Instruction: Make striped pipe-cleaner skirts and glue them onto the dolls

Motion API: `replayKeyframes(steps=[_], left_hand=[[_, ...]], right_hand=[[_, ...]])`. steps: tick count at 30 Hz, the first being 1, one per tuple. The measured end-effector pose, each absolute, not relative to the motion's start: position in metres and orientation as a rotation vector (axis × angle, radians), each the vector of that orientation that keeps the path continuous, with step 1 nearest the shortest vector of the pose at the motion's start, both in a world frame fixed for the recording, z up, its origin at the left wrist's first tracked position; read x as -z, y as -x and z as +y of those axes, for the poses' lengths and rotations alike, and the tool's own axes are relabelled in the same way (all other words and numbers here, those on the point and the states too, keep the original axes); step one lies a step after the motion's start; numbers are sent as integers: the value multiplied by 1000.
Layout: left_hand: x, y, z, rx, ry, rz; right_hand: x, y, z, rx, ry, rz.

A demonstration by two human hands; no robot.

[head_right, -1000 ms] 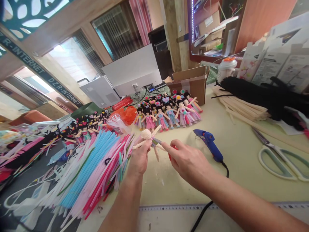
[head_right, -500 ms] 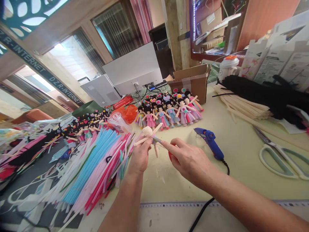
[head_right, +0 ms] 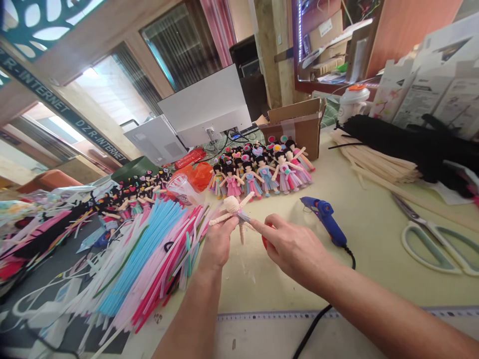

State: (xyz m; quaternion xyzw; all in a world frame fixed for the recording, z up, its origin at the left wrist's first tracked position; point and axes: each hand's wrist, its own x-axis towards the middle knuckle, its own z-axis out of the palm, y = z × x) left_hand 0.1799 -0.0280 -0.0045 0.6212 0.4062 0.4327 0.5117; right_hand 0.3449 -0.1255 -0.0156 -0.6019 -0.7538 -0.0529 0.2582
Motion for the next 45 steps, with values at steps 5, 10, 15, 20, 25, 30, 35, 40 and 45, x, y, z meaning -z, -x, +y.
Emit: replayKeyframes(steps=[5, 10, 15, 20, 25, 30, 35, 40, 45], left_hand=[[1, -182, -31, -1024, -1502, 1001], [1, -182, -32, -1010, -1503, 1065], [4, -182, -30, -1023, -1451, 1018], [2, -186, -28, -1047, -1307, 937], [5, -186, -23, -1041, -1203, 942], [4, -185, -24, -1075, -1180, 838], [2, -185, -25, -1076, -1158, 865], [-2, -186, -27, -1052, -1168, 884], [-4, -186, -28, -1038, -1179, 898]], right_hand=[[13, -345, -127, 111, 1684, -2062], [15, -344, -128, 76, 1682, -2040], [5, -351, -126, -350, 1586, -1899], [-10, -360, -125, -1094, 1421, -1603], [-10, -359, -126, -1096, 1390, -1549], [-8, -363, -125, -727, 1458, -1732], [-4, -366, -124, -232, 1455, -1904], [2, -363, -124, -112, 1460, -1982], [9, -361, -124, -27, 1497, -1996]])
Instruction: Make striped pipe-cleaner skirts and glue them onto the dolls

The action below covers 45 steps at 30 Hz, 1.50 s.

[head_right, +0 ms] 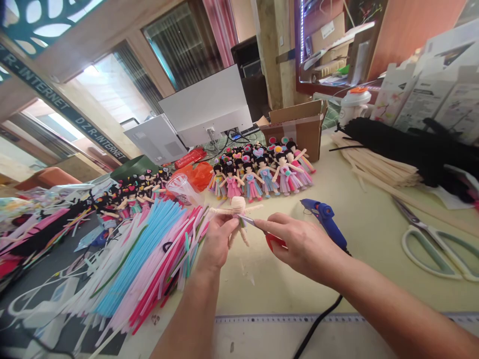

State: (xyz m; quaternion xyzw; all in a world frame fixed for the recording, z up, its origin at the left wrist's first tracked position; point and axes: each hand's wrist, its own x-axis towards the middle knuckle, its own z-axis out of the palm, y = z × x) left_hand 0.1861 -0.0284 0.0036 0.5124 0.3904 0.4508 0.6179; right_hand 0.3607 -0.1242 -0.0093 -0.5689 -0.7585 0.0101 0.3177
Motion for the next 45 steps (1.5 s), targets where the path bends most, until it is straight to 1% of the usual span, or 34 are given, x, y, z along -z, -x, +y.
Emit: replayKeyframes(steps=[5, 17, 22, 24, 26, 31, 33, 35, 37, 38, 43, 45], left_hand=[[-2, -186, -29, -1032, -1175, 920], [-2, -186, -30, -995, -1234, 889], [1, -188, -30, -1015, -1243, 955], [1, -188, -29, -1019, -1244, 977], [0, -188, -29, -1019, -1234, 977], [-3, -187, -29, -1007, -1229, 959], [-2, -186, -28, -1012, -1222, 958], [0, -185, -26, -1027, -1210, 961], [2, -184, -23, -1049, -1198, 963], [2, -183, -23, -1054, -1198, 964], [1, -184, -23, -1038, -1260, 994], [1, -184, -24, -1029, -1287, 1015]], right_hand=[[11, -360, -127, -4, 1548, -2020], [7, -361, -125, -110, 1579, -2022], [7, -359, -125, -186, 1545, -2000], [5, -360, -124, -295, 1507, -1962], [1, -361, -123, -500, 1483, -1890], [-17, -368, -122, -1230, 1389, -1557], [-22, -371, -122, -1368, 1371, -1464], [-24, -372, -123, -1406, 1365, -1434], [-22, -373, -124, -1356, 1354, -1479], [-20, -373, -124, -1274, 1358, -1528], [-5, -369, -122, -515, 1419, -1865], [0, -367, -121, -335, 1419, -1951]])
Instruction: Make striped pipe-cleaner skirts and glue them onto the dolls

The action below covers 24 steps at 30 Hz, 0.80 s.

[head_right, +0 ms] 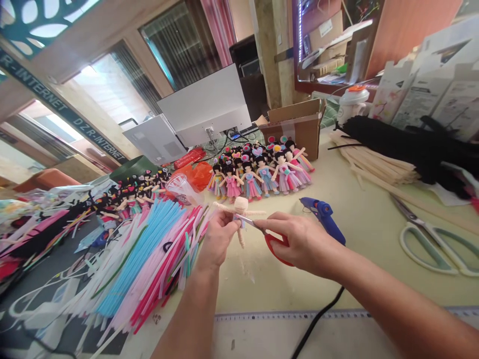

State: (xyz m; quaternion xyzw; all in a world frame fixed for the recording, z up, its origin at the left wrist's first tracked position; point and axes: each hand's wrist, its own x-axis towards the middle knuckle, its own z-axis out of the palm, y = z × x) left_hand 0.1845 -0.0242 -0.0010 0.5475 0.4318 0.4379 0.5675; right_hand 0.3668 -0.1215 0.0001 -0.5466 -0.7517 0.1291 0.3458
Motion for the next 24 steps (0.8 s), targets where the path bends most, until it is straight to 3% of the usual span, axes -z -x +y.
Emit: replayKeyframes(steps=[9, 17, 24], left_hand=[[2, -184, -28, -1009, -1452, 1106], [3, -185, -24, -1045, -1265, 997], [0, -184, -24, -1060, -1276, 1035]], right_hand=[[12, -360, -125, -50, 1536, -2009], [-11, -370, -123, -520, 1461, -1876], [2, -362, -125, -225, 1423, -1953]])
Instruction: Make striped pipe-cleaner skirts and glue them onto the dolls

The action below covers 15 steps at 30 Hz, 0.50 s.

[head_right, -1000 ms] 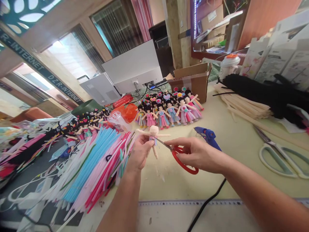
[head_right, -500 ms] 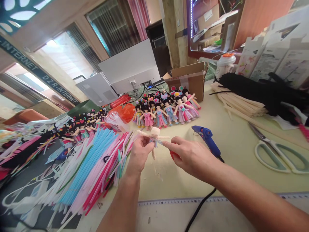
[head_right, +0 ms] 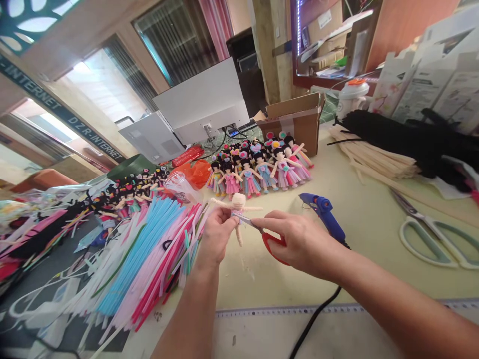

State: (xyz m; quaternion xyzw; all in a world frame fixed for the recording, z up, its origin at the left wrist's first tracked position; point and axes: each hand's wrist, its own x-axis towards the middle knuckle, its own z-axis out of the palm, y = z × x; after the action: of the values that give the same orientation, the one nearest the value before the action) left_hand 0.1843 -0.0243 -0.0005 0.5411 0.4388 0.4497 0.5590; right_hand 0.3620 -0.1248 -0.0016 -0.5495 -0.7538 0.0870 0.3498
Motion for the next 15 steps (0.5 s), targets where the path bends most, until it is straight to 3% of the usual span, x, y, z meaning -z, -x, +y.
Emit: replayKeyframes(steps=[10, 15], left_hand=[[2, -180, -21, -1085, -1312, 1086], [1, -178, -16, -1178, -1275, 1067]], right_hand=[[-2, -368, -128, -90, 1452, -1956], [11, -382, -121, -52, 1739, -1948]])
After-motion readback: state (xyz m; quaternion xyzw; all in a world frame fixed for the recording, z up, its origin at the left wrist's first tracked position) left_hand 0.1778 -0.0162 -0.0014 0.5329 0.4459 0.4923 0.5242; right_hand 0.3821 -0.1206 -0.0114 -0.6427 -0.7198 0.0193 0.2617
